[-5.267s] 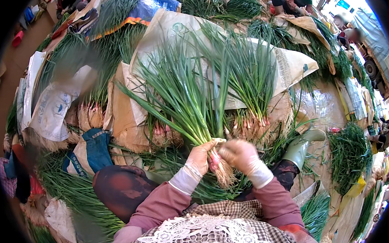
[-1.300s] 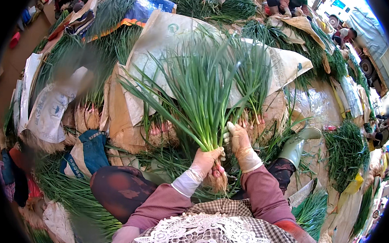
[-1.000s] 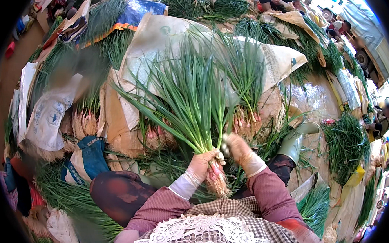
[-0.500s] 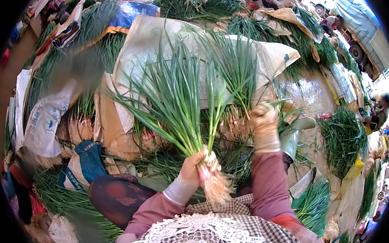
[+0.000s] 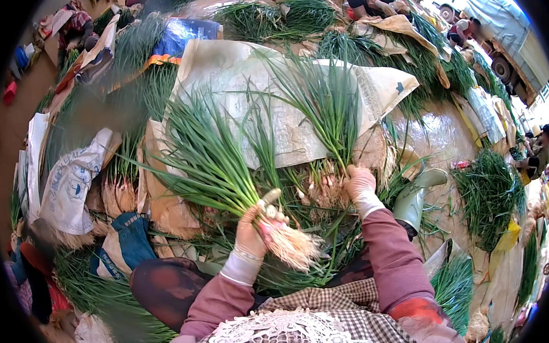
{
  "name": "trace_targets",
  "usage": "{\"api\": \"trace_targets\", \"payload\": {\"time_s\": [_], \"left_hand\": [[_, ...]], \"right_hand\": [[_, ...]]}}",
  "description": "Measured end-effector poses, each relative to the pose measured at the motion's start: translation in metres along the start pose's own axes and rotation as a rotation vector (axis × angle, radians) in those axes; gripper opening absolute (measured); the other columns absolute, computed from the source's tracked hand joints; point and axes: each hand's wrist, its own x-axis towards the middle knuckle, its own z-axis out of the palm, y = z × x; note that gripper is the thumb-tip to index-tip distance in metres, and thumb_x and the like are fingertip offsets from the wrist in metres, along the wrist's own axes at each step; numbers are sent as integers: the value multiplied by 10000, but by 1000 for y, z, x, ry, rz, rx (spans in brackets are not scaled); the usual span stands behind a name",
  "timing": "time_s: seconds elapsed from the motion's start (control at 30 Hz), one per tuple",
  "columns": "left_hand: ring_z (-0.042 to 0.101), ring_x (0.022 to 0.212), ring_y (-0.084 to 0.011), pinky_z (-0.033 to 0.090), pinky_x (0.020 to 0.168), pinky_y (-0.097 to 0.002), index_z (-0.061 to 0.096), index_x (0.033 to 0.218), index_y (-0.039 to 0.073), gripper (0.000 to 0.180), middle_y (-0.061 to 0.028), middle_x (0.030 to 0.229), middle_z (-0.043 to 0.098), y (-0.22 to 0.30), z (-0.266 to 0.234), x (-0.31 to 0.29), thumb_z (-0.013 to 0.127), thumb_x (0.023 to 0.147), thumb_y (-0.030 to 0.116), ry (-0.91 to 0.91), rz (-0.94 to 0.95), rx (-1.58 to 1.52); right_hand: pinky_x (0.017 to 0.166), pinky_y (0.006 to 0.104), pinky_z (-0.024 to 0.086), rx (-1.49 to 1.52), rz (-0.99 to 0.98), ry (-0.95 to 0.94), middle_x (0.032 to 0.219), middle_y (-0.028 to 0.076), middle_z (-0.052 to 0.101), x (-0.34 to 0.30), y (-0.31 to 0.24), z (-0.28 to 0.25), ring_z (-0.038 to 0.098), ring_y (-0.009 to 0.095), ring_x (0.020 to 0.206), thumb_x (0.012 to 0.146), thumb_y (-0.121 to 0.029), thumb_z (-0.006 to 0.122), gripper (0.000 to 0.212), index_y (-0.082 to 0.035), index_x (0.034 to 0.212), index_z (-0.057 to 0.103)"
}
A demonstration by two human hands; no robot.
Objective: The person sits on the floor and sorts through large piles of green onions, grouping individual stalks into bunches by hand.
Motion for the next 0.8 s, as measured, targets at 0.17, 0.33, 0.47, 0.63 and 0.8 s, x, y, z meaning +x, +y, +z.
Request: {"api": "trace_targets", "payload": {"time_s": [0.17,0.33,0.47,0.63,0.8], "left_hand": [[550,734,-258,448,747,-428,514,892,-34,236,-98,730,548,-18,-10,2,480,776,168,109,-98,87],[574,758,-299,473,709,-422,521,874,-21,204,-159,868,578,-15,-16,-4,444,808,156,363,-273,364],[569,667,-247,484,649,-386,499,897,-19,200,-137,838,579,-29,-10,-2,452,809,155,458,-164,310],[498,660,-223,406,759,-410,492,787,37,187,-69,682,497,-25,-10,-12,515,764,221,79,-176,173],[459,634,-190,382,747,-375,466,698,80,202,-30,653,437,-27,6,-12,538,751,261,-63,-208,34]], "right_hand": [[437,194,373,1249,208,-378,607,-15,492,-12,-15,-44,458,77,513,809,-135,508,62,-78,789,523],[544,358,443,183,-703,-135,629,123,542,-99,-85,-27,550,250,610,766,-292,493,222,-86,708,552],[547,287,408,1014,-24,-362,565,36,488,-82,-63,3,484,138,555,827,-255,439,278,-35,699,550],[405,190,230,1969,360,-1056,482,-69,269,-61,-110,9,280,56,424,846,-268,410,282,-23,899,540],[391,182,262,2151,355,-785,473,-49,343,-68,-121,-17,303,61,413,836,-219,455,198,-37,803,523]]}}
